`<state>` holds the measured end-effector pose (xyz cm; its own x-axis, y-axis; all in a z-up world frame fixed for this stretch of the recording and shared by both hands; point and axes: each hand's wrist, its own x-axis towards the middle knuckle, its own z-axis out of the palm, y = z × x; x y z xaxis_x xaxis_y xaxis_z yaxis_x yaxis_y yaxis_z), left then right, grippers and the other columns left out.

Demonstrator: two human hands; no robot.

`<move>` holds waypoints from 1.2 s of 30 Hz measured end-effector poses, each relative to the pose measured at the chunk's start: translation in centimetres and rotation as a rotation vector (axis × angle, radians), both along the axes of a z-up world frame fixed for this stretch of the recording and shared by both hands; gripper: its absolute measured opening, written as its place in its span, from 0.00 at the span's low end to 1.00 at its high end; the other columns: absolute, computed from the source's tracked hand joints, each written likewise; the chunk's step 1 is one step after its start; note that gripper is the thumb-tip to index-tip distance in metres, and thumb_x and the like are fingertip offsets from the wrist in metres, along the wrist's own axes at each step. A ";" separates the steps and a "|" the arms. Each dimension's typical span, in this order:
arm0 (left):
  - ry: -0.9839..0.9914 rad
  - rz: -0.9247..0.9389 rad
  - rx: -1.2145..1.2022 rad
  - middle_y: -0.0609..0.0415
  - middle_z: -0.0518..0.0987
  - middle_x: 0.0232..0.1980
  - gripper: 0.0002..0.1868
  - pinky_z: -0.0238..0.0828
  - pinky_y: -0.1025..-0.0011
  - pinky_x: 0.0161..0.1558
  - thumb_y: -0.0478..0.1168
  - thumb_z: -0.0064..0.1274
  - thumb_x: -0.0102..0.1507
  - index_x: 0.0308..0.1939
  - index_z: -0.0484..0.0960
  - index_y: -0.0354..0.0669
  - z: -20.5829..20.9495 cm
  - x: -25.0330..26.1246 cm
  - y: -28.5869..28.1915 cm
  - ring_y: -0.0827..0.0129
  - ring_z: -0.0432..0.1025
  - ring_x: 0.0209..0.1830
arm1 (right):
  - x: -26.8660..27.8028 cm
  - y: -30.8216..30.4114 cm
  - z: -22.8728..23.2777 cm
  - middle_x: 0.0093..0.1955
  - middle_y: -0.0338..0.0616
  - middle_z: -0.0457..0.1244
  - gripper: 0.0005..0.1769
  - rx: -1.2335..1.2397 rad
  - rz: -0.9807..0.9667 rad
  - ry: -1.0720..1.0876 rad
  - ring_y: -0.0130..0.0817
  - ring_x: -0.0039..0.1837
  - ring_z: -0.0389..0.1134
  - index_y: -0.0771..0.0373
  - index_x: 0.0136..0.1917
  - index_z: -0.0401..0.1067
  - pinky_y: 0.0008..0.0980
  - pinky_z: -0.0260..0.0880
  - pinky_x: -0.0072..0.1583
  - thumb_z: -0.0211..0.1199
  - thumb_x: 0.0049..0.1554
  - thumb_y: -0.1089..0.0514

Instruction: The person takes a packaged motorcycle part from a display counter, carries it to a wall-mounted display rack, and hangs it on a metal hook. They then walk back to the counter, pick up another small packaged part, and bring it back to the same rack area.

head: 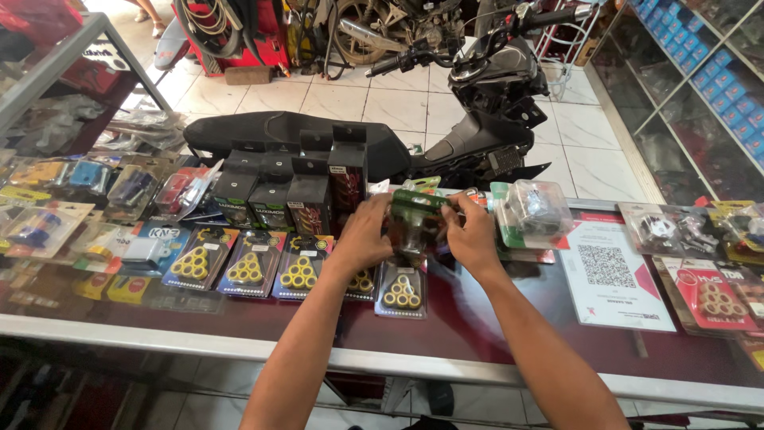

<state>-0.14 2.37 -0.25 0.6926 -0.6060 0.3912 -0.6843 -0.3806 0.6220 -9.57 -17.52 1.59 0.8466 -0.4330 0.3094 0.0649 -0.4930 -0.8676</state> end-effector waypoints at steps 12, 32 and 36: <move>0.055 0.046 0.038 0.45 0.70 0.69 0.34 0.62 0.53 0.65 0.34 0.59 0.52 0.63 0.70 0.40 0.1 -0.2 0.4 0.49 0.64 0.70 | 0.3 0.3 0.9 0.37 0.46 0.71 0.08 -0.134 -0.089 0.031 0.32 0.38 0.72 0.64 0.54 0.76 0.33 0.69 0.42 0.64 0.62 0.60; 0.059 0.101 0.116 0.45 0.73 0.62 0.31 0.64 0.53 0.62 0.38 0.63 0.56 0.63 0.71 0.40 0.9 -1.2 1.2 0.49 0.68 0.64 | 0.4 0.1 -0.1 0.53 0.47 0.72 0.21 0.022 0.029 0.032 0.27 0.42 0.73 0.61 0.68 0.70 0.30 0.73 0.44 0.61 0.61 0.62; -0.012 0.123 0.121 0.46 0.74 0.60 0.31 0.63 0.52 0.60 0.38 0.62 0.56 0.63 0.71 0.40 1.8 -1.8 1.4 0.49 0.68 0.63 | -0.6 0.2 0.7 0.58 0.49 0.69 0.27 -0.084 -0.022 0.034 0.29 0.41 0.72 0.61 0.72 0.64 0.32 0.72 0.43 0.62 0.60 0.59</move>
<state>-1.93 3.79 1.54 0.7601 -0.5601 0.3295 -0.6352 -0.5336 0.5583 -10.18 -17.34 2.28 0.8478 -0.4257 0.3164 0.0240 -0.5651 -0.8247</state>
